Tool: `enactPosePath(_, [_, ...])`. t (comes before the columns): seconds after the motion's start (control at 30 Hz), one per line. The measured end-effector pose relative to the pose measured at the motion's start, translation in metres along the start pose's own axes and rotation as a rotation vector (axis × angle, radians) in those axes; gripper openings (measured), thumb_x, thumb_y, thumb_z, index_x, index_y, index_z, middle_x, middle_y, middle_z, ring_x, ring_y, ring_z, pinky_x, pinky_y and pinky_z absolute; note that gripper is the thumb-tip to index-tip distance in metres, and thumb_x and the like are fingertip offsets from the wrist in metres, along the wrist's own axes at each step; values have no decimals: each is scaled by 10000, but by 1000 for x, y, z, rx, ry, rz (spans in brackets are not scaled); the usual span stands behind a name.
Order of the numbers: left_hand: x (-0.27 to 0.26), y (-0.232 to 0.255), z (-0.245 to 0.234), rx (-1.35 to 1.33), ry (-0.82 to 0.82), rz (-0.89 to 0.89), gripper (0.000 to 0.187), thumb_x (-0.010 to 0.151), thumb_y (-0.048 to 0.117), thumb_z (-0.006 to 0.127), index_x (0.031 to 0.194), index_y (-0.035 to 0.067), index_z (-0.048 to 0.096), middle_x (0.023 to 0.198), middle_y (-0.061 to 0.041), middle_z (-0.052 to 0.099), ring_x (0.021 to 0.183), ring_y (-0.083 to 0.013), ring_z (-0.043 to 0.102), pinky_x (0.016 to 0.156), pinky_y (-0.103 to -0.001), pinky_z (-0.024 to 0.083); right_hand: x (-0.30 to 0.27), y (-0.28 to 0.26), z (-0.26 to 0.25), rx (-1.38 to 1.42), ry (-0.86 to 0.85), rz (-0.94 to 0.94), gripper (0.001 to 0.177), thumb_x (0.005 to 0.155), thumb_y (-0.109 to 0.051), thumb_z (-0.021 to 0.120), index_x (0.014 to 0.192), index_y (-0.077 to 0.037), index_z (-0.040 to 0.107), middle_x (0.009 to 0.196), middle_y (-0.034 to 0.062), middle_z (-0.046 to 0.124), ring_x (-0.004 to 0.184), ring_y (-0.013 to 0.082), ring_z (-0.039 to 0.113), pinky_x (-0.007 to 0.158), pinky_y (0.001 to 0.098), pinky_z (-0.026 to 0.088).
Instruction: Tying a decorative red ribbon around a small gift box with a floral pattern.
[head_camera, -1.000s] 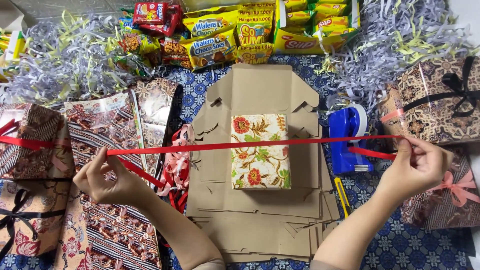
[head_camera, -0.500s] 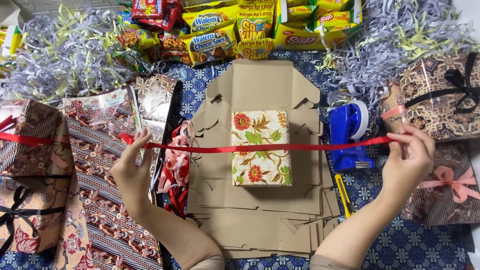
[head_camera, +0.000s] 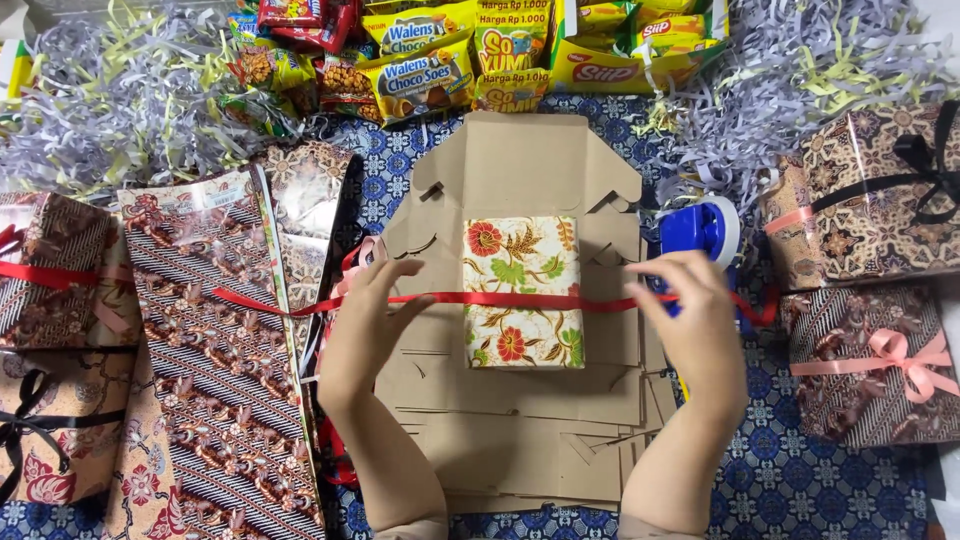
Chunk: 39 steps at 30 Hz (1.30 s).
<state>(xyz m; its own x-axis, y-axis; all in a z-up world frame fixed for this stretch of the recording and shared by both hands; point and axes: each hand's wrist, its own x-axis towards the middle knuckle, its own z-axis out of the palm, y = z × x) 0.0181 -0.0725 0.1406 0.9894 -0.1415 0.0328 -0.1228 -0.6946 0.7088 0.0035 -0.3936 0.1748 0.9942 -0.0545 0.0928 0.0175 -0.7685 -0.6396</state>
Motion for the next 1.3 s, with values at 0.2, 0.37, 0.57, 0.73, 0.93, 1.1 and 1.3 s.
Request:
enactPosePath(0.2, [16, 48, 25, -7, -55, 266, 313, 732, 193, 782, 1005, 163, 632, 878, -19, 536, 879, -239, 541, 823, -362, 457, 8, -9, 48, -106, -306, -185, 269, 720, -241, 769, 971, -213, 675, 951, 4, 562, 940, 221, 526, 881, 377, 446])
enactPosePath(0.37, [24, 49, 50, 62, -171, 306, 357, 708, 205, 786, 1018, 183, 609, 923, 1, 540, 924, -226, 536, 815, -348, 447, 11, -14, 53, -97, -250, -233, 67, 836, -209, 682, 898, -190, 666, 908, -18, 559, 893, 184, 552, 840, 344, 459])
enactPosePath(0.57, [29, 49, 57, 70, -128, 294, 111, 850, 213, 654, 947, 183, 611, 779, 1, 580, 777, -210, 614, 720, -315, 470, 12, -9, 48, 38, -211, -234, 111, 935, -224, 563, 907, -212, 669, 800, -20, 580, 796, 174, 582, 794, 311, 467])
enactPosePath(0.73, [29, 48, 42, -209, -187, 110, 46, 902, 150, 615, 903, 136, 659, 693, -53, 642, 661, -243, 661, 651, -322, 516, 12, -9, 40, 266, -220, -94, 142, 925, -249, 571, 998, -202, 684, 734, 45, 652, 690, 176, 640, 719, 301, 510])
enactPosePath(0.93, [30, 33, 27, -194, -231, -112, 68, 879, 213, 629, 884, 192, 693, 657, 8, 678, 522, -168, 571, 560, -304, 474, 13, 14, 34, 303, -178, 39, 135, 857, -249, 679, 983, -206, 704, 653, 14, 683, 595, 106, 611, 651, 246, 480])
enactPosePath(1.1, [28, 31, 18, -196, -303, -234, 134, 835, 250, 659, 821, 119, 685, 637, -40, 687, 558, -203, 559, 577, -297, 452, 15, 21, 29, 146, -248, 176, 115, 902, -215, 620, 974, -177, 702, 797, 90, 722, 726, 234, 664, 721, 346, 513])
enactPosePath(1.3, [28, 12, 30, -220, -112, -92, 137, 842, 123, 694, 863, -7, 655, 1033, -208, 530, 947, -400, 643, 786, -399, 578, 21, 21, 38, 90, -254, 203, 184, 949, -214, 565, 1094, -157, 662, 972, 129, 695, 949, 306, 664, 826, 387, 529])
